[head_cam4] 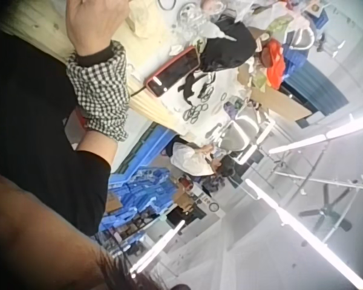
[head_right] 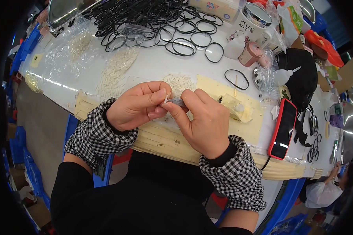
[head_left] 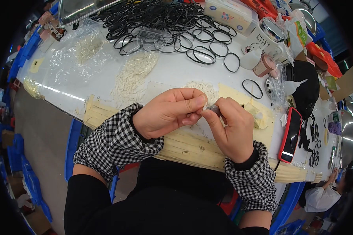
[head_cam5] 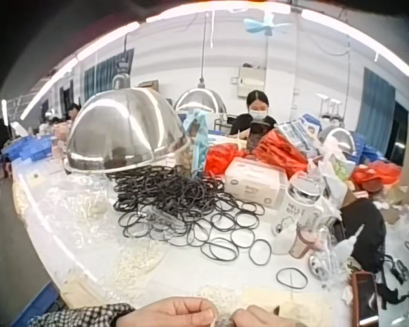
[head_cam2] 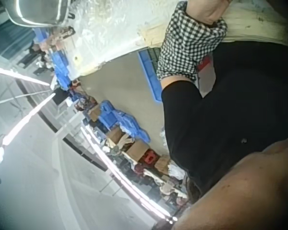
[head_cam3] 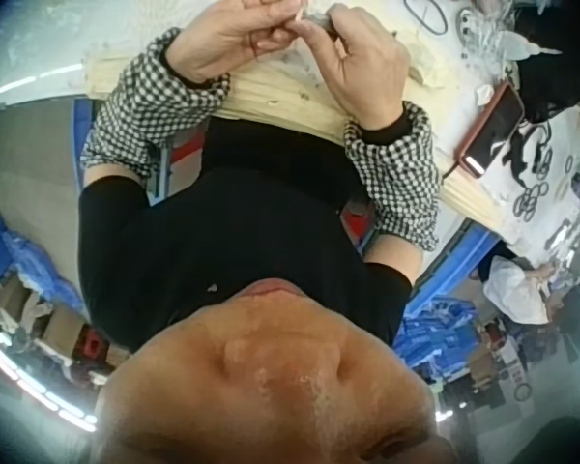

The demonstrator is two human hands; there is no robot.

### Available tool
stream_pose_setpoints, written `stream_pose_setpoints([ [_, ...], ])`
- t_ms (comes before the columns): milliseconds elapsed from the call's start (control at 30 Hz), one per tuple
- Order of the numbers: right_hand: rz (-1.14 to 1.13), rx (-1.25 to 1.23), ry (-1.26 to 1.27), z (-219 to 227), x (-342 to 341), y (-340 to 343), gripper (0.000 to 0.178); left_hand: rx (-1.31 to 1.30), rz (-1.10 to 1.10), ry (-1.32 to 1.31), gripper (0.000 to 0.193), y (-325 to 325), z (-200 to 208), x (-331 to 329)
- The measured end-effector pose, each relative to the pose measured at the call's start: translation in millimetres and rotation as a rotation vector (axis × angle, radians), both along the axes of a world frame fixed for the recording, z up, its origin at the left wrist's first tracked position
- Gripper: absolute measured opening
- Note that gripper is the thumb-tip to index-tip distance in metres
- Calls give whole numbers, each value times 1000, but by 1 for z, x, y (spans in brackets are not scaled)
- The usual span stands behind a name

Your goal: Placing small white components into plastic bags using tweezers on a factory workbench.

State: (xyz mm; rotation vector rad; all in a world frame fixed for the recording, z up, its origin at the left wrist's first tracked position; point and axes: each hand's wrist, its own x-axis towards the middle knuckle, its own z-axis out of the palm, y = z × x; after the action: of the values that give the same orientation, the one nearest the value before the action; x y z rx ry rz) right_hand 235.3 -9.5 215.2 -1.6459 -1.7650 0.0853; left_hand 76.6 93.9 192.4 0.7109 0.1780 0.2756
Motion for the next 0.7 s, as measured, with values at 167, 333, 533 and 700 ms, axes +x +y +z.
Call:
stream_pose_setpoints([
  [167,1,9,0,0,0,0,31,70,27,95,20,-3,9,1],
  [333,10,4,7,-2,1,-1,31,65,25,94,21,-4,9,1],
  [533,2,-136,63,8,11,-4,28,7,306,216,15,-1,8,2],
  [700,37,-274,-73,3,11,-13,21,-45,432,212,14,2,1,0],
])
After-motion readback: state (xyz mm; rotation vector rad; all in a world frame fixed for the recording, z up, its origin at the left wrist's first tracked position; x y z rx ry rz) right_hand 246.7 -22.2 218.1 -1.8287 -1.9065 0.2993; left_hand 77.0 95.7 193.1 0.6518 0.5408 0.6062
